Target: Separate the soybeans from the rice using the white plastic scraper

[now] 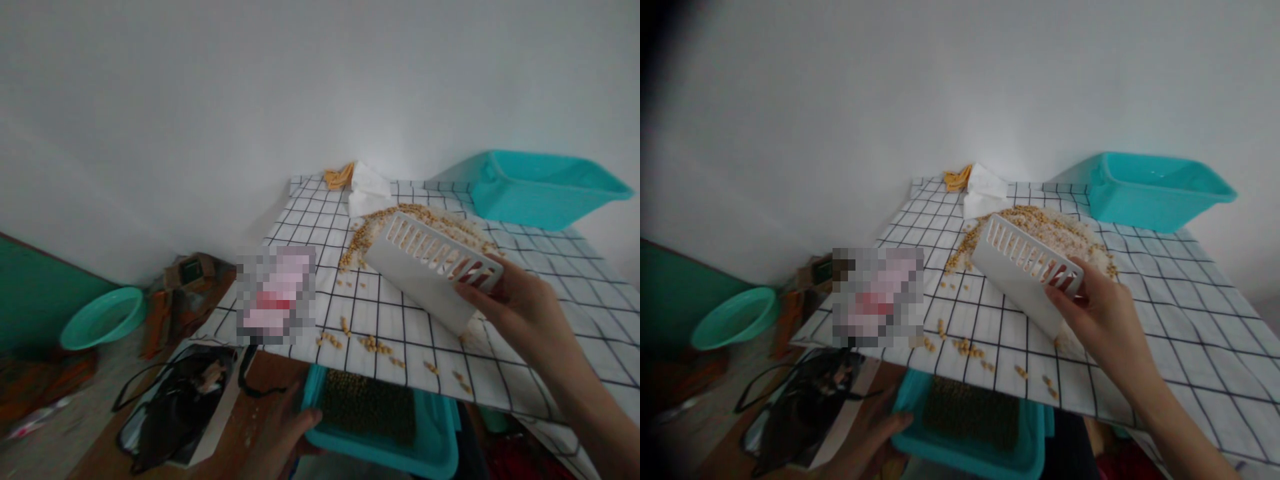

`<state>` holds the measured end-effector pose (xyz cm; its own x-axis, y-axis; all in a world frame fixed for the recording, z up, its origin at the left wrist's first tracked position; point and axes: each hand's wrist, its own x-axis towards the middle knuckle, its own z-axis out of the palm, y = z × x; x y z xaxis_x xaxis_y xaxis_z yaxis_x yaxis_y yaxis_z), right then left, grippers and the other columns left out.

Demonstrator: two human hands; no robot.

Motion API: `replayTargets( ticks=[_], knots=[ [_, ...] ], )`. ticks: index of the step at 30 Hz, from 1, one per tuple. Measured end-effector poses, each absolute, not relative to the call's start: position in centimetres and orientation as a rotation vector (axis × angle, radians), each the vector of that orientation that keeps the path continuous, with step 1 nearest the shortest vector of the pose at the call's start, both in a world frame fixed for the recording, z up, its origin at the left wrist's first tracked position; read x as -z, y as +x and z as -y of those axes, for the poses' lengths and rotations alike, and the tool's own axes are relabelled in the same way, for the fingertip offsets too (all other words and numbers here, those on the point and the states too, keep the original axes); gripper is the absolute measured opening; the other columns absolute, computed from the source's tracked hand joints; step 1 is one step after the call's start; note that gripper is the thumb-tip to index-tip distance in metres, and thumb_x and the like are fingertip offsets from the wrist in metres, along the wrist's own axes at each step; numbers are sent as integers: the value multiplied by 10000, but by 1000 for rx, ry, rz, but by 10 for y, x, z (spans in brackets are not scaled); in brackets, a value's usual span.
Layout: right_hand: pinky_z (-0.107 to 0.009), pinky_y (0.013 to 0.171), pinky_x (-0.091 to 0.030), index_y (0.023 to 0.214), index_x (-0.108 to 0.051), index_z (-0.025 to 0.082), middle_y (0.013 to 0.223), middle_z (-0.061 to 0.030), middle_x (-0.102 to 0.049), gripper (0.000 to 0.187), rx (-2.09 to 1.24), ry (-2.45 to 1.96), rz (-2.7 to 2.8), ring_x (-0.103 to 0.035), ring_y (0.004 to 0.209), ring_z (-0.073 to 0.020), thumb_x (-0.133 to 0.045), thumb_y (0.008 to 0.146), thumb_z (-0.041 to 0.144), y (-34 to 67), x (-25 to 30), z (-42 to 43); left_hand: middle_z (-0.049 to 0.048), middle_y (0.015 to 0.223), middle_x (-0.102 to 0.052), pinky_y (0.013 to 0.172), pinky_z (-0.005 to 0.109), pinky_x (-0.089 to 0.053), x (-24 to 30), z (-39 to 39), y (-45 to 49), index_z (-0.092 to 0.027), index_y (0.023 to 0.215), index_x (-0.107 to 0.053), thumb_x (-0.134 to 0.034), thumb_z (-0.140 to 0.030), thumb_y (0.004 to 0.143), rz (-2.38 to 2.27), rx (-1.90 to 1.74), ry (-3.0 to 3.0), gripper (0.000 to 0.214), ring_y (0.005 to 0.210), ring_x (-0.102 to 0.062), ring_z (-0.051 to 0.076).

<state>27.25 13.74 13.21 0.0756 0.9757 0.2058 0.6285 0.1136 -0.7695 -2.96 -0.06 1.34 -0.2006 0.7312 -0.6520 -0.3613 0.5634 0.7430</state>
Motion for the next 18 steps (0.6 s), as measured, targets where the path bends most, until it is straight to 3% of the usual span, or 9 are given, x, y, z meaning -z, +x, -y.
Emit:
replayTargets(
  ticks=[3,10,18],
  knots=[
    [-376,738,-606,1166,-661,245,1049,-53,-773,399,-618,-1571,1602,-734,948,-274,-694,793,383,277,-132,-135,76,871,-812,469,303,-555,-8,3,-29,-178,1184,-672,-802,-259,589,-1486,-1033,339,614,675,-738,273],
    [-385,740,-609,1127,-672,257,992,-44,-781,366,-667,-1584,1551,-738,904,-270,-713,785,381,277,-140,-127,97,965,-816,486,297,-546,-10,1,-29,-216,1320,-611,-789,-282,620,-1464,-999,391,725,762,-753,304],
    [-358,706,-603,1070,-682,266,974,-48,-778,354,-685,-1580,1516,-734,879,-272,-738,760,430,286,-135,-116,49,833,-825,455,266,-532,-13,-2,-27,-219,1354,-580,-791,-280,608,-1461,-994,416,779,661,-734,262]
  ],
)
